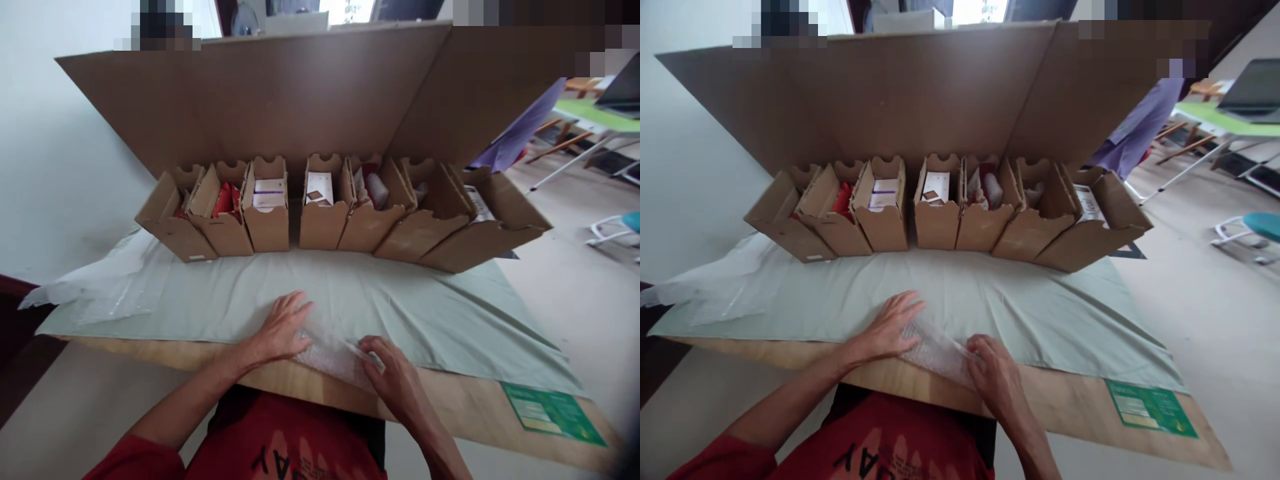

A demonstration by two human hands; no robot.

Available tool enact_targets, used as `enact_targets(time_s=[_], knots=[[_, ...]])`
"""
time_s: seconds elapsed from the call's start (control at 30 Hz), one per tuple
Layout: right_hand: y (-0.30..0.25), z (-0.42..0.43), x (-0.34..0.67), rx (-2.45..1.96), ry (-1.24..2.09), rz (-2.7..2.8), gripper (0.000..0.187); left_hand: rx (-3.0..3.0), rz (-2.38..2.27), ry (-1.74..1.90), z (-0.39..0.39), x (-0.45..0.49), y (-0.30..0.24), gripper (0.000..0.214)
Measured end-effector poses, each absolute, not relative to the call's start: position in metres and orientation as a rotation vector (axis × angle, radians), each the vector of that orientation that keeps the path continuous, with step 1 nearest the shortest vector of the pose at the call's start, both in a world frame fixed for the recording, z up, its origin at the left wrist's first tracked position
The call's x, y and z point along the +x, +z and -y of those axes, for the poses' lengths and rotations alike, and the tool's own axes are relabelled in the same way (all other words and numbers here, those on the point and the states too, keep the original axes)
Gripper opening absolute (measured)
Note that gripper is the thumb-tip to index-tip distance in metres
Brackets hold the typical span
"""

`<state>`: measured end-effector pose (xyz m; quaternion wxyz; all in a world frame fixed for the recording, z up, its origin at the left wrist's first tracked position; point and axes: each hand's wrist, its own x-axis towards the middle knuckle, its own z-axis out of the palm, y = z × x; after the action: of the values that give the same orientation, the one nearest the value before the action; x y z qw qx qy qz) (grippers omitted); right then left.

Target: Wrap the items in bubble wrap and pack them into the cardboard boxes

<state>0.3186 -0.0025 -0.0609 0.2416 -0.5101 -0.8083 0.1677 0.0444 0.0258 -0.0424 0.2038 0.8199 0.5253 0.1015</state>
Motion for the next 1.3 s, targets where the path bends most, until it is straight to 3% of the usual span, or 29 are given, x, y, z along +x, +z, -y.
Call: enact_targets(time_s=[0.07,0.2,0.37,0.5,0.57,0.73,0.9,1.1,1.3], knots=[[-0.047,0.004,0.313,-1.290,0.513,2.217,0.014,2.295,-1.228,0.348,-0.028,0.051,-0.035,0.072],[-0.014,-0.012,0.304,-1.196,0.484,2.185,0.012,2.075,-1.115,0.337,-0.028,0.048,-0.019,0.016],[0.031,-0.079,0.258,-1.205,0.435,2.054,0.020,1.543,-1.368,0.639,-0.009,0.000,-0.016,0.019],[0.070,-0.149,0.169,-1.275,0.410,2.389,0.057,1.159,-1.515,0.896,0.013,-0.041,-0.029,0.031],[0.084,-0.177,0.127,-1.403,0.280,2.503,0.063,1.023,-1.566,1.014,0.023,-0.054,-0.037,0.039],[0.092,-0.195,0.094,-1.512,0.137,2.547,0.031,0.790,-1.579,1.128,0.041,-0.069,-0.053,0.049],[0.074,-0.140,0.150,-1.457,0.128,2.525,0.027,0.758,-1.541,1.170,0.040,-0.074,-0.057,0.045],[0.057,-0.060,0.269,-1.181,0.396,2.391,0.026,0.575,-1.520,1.188,0.042,-0.078,-0.056,0.045],[0.054,-0.078,0.357,-1.474,0.205,2.048,0.023,0.313,-1.384,1.437,0.019,-0.056,-0.051,0.047]])
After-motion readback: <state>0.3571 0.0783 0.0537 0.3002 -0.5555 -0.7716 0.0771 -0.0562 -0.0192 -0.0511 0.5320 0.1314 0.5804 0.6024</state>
